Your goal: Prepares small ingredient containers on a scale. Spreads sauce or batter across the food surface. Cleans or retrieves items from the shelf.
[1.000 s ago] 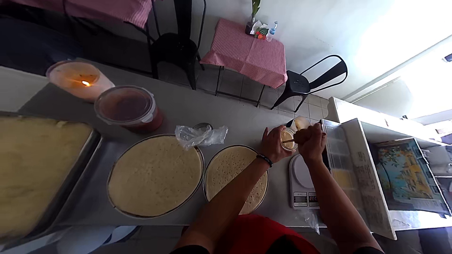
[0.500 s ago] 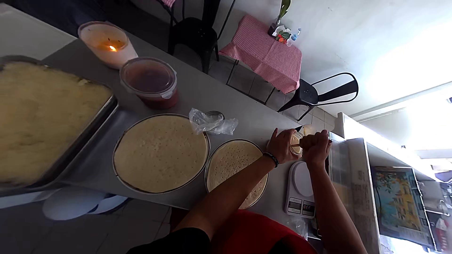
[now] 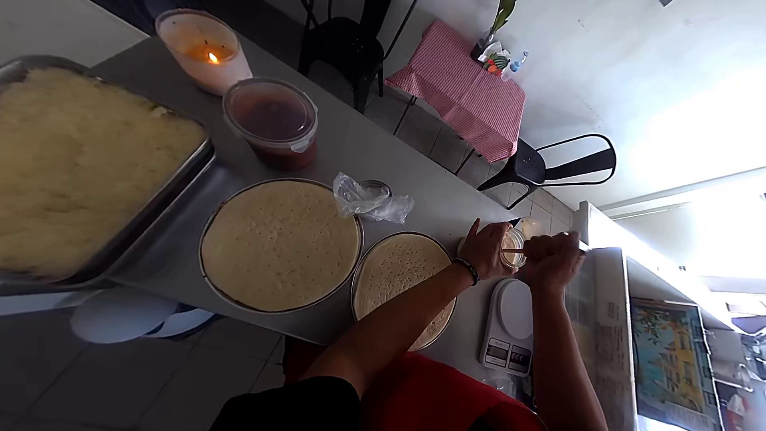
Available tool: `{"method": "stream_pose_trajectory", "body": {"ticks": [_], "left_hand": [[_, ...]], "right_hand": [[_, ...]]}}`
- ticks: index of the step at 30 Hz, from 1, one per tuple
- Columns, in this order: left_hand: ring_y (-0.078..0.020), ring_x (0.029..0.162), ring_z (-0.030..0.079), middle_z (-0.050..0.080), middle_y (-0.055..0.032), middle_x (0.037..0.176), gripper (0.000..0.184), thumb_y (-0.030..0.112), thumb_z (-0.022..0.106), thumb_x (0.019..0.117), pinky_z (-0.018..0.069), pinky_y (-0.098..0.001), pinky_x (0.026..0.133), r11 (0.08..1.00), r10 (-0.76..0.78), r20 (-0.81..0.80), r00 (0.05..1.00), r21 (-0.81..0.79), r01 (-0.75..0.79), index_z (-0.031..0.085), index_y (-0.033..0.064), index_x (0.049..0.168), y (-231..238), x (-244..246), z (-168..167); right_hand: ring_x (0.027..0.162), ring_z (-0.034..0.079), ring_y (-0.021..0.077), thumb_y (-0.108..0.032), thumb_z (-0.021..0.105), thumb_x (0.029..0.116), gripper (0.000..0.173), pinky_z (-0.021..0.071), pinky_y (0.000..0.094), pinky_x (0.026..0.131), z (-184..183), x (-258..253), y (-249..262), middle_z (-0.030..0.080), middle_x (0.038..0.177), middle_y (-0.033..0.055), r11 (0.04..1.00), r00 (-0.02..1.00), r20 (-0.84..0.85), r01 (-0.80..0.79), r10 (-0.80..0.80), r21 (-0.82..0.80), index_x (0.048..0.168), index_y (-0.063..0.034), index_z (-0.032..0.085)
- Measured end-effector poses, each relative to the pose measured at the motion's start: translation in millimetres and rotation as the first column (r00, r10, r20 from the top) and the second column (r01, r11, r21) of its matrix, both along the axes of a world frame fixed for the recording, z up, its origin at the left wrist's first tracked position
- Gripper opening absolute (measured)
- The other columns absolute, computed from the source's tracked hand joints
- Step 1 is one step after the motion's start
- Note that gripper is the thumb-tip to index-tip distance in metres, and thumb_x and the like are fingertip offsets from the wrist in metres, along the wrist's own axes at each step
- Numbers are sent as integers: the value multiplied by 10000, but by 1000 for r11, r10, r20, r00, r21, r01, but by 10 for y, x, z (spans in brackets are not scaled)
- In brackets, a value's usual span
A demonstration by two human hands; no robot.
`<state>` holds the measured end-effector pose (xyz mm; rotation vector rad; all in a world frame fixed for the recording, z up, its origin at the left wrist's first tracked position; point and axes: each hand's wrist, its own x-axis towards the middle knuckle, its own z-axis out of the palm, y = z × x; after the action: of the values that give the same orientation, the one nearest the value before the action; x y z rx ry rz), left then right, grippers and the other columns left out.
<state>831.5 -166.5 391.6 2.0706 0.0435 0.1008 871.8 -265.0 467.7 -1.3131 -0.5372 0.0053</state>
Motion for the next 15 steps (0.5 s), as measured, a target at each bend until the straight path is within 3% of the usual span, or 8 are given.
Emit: {"method": "stream_pose_trajectory", "body": {"ticks": [6, 15], "left_hand": [[-218, 1456, 434, 513, -90, 1523, 1041, 502, 870, 719, 114, -540, 1277, 1000, -7, -6, 1000, 8, 7, 389, 100, 1551, 6, -5, 11], [-221, 1453, 438, 516, -95, 1520, 1031, 502, 863, 732, 114, -545, 1274, 1000, -10, -9, 1000, -2, 10, 388, 96, 1552, 28, 2, 17]], "right_hand": [[395, 368, 26, -286, 349, 1078, 528, 361, 219, 430, -10, 10, 20, 352, 449, -111, 999, 999, -35, 13, -15, -31, 555, -236, 396], [393, 372, 25, -312, 388, 1078, 533, 359, 216, 429, 55, 24, 36, 361, 447, -111, 1000, 1000, 6, -5, 5, -3, 550, -237, 415]]}}
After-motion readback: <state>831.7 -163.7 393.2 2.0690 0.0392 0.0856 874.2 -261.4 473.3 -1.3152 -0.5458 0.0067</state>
